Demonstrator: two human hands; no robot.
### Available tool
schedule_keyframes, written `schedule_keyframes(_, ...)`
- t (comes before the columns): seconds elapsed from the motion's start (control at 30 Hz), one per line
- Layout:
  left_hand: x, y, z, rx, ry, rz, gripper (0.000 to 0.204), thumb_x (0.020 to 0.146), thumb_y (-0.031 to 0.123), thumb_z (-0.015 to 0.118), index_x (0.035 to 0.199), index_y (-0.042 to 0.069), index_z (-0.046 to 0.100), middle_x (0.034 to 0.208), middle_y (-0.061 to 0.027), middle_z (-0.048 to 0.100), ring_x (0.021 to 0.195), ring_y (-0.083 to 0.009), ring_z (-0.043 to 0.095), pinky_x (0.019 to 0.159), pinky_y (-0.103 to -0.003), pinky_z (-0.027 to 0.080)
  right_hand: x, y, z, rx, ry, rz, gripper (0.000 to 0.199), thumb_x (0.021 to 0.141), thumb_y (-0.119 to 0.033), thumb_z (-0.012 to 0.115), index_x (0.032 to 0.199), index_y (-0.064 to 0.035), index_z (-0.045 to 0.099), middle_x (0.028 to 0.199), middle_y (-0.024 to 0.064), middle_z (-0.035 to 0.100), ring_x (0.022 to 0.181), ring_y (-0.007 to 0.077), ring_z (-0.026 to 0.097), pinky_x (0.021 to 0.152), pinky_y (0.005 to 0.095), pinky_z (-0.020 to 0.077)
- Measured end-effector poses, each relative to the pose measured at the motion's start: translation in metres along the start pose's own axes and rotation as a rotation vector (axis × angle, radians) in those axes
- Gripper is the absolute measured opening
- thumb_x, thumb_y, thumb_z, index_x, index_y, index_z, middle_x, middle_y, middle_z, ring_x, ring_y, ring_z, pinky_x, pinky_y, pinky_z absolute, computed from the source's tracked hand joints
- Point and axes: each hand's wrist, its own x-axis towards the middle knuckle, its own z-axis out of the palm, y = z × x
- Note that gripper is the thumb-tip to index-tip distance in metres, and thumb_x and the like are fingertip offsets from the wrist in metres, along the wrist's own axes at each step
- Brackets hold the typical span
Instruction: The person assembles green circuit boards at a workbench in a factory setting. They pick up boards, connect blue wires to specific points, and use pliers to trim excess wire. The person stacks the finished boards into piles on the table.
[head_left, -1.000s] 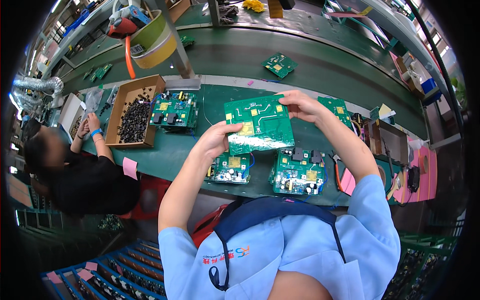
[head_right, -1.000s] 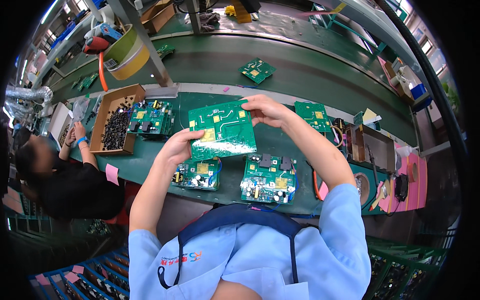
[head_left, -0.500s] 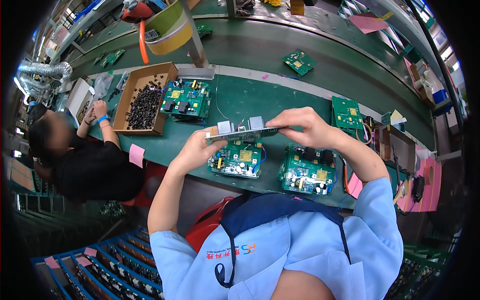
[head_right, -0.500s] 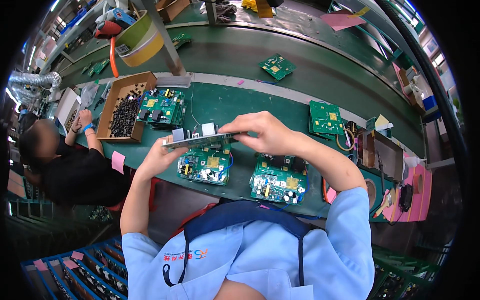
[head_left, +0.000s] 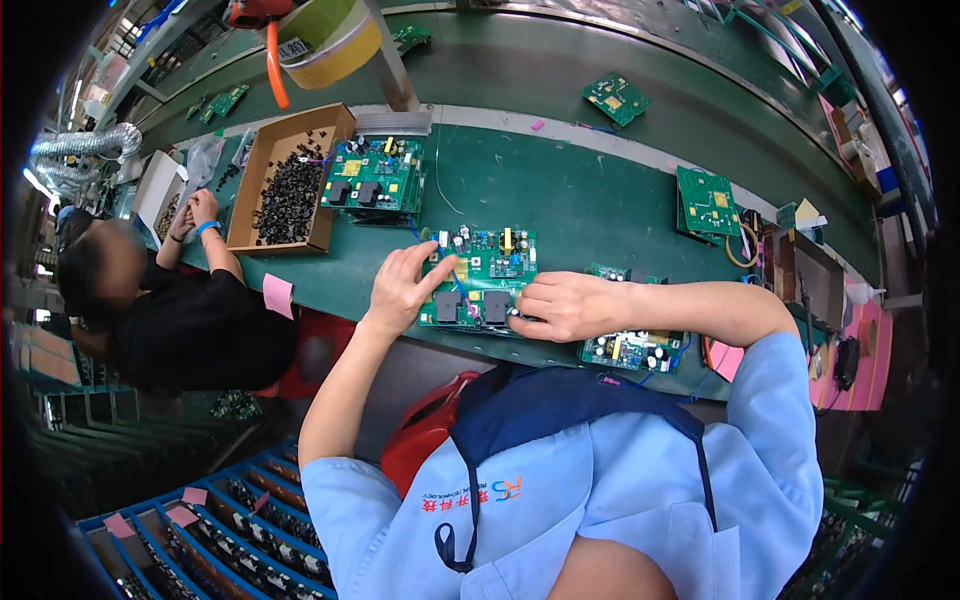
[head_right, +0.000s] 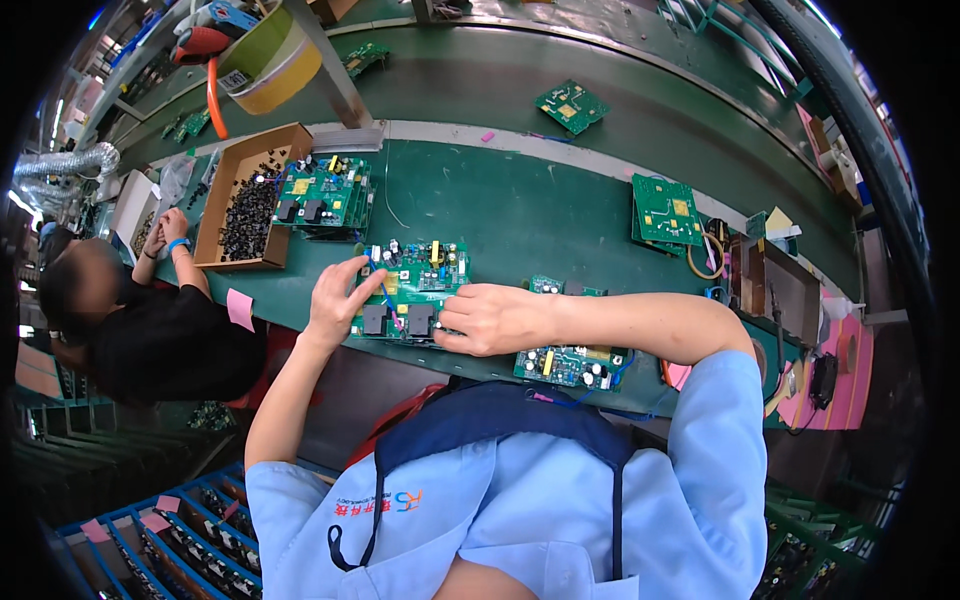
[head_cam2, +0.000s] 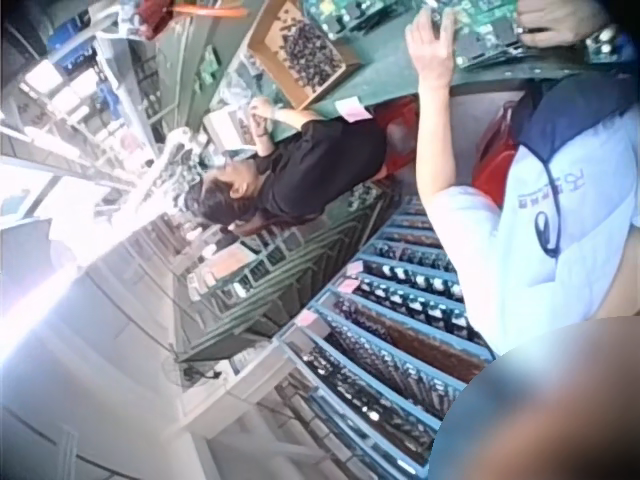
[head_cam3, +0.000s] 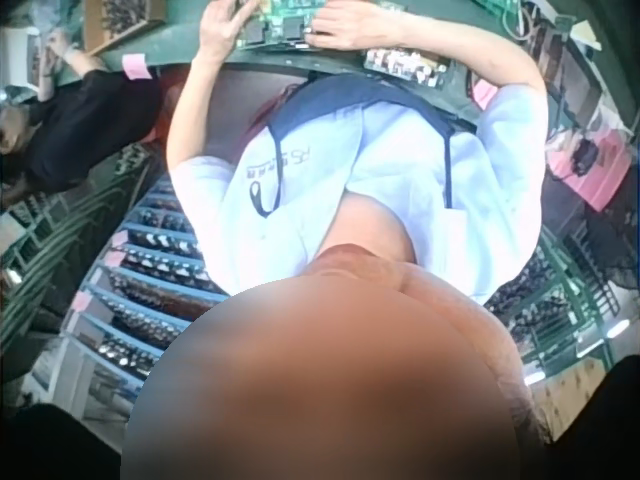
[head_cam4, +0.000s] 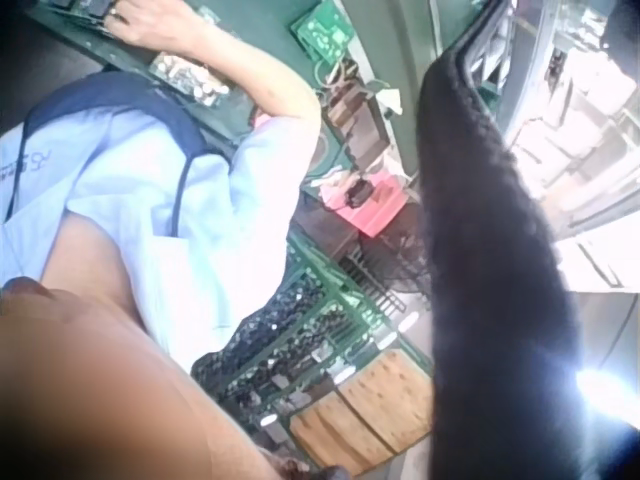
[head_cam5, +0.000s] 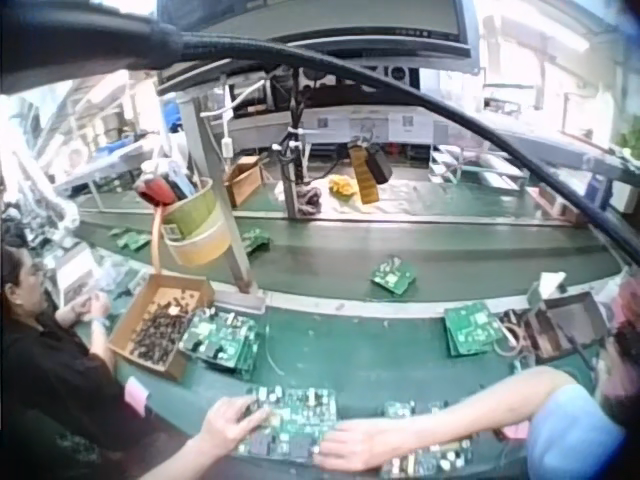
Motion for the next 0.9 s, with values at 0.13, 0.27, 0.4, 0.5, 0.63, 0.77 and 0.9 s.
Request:
schedule_keyframes(0.13, -0.005, -0.004, 0.004, 0.018, 0.026, -0.143, 0.04, 0.062, -0.002, 0.054, 0.1, 0.012, 0.054, 0.099, -0.0114, 0.047, 0.084, -0.0239, 0.051, 0.068, -0.033, 0.042, 0.003, -0.004, 0.007, -0.001, -0.001, 0.005, 0.015, 0.063, -0.011, 0.05, 0.077, -0.0053, 0.049, 0.064, 0.0021, 0.041, 0.062, 0.0141, 0.046, 0.054, 0.0257, 0.0381)
schedule_keyframes(0.27, -0.008, -0.003, 0.0, -0.183, 0.139, -0.503, 0.031, 0.068, -0.005, 0.049, 0.097, 0.006, 0.053, 0.101, -0.0129, 0.046, 0.085, -0.0261, 0.05, 0.069, -0.032, 0.042, -0.002, 0.008, -0.013, 0.143, 0.06, 0.097, 0.017, 0.063, -0.01, 0.052, 0.079, -0.0047, 0.051, 0.066, 0.0049, 0.046, 0.064, 0.0165, 0.048, 0.056, 0.0291, 0.0391)
schedule_keyframes(0.4, -0.006, -0.003, -0.007, -0.495, 0.135, -0.746, 0.022, 0.074, 0.003, 0.049, 0.096, 0.003, 0.053, 0.099, -0.0118, 0.049, 0.085, -0.0225, 0.051, 0.069, -0.028, 0.042, -0.037, 0.071, -0.02, 0.073, 0.174, 0.523, 0.02, 0.064, -0.01, 0.055, 0.083, -0.0048, 0.054, 0.076, 0.0108, 0.053, 0.07, 0.0199, 0.052, 0.06, 0.0304, 0.0418)
schedule_keyframes(0.5, -0.004, 0.007, -0.011, -0.871, 0.066, -1.048, 0.029, 0.076, 0.008, 0.05, 0.104, 0.001, 0.048, 0.103, -0.0119, 0.049, 0.092, -0.0189, 0.048, 0.076, -0.027, 0.039, -0.092, 0.133, -0.002, 0.537, 0.287, 1.3, 0.02, 0.071, -0.014, 0.054, 0.09, -0.0056, 0.054, 0.082, 0.0082, 0.055, 0.075, 0.0181, 0.053, 0.064, 0.0306, 0.0441)
schedule_keyframes(0.63, -0.002, 0.03, -0.016, -1.043, 0.005, -1.122, 0.047, 0.073, 0.015, 0.054, 0.114, -0.001, 0.038, 0.109, -0.0148, 0.046, 0.101, -0.0222, 0.045, 0.083, -0.03, 0.035, -0.171, 0.206, 0.021, 1.092, 0.987, 1.97, 0.026, 0.076, -0.015, 0.05, 0.099, -0.0018, 0.05, 0.1, 0.0145, 0.047, 0.088, 0.0232, 0.05, 0.07, 0.0341, 0.0464)
schedule_keyframes(0.77, -0.001, 0.05, -0.027, -0.71, -0.116, -1.064, 0.067, 0.064, 0.021, 0.063, 0.118, -0.001, 0.032, 0.117, -0.0178, 0.038, 0.109, -0.0255, 0.037, 0.09, -0.034, 0.029, -0.197, 0.229, 0.031, 1.134, 1.263, 2.059, 0.034, 0.079, -0.014, 0.046, 0.109, 0.0008, 0.04, 0.11, 0.0239, 0.036, 0.096, 0.0306, 0.046, 0.073, 0.0358, 0.0463)
schedule_keyframes(0.9, 0.002, 0.064, -0.025, -0.781, -0.153, -1.062, 0.065, 0.064, 0.015, 0.062, 0.12, 0.001, 0.032, 0.119, -0.0146, 0.038, 0.111, -0.0215, 0.035, 0.092, -0.031, 0.025, -0.209, 0.248, 0.04, 1.267, 1.533, 2.007, 0.04, 0.082, -0.014, 0.042, 0.116, 0.0, 0.029, 0.115, 0.027, 0.03, 0.104, 0.0343, 0.039, 0.083, 0.0414, 0.0395)
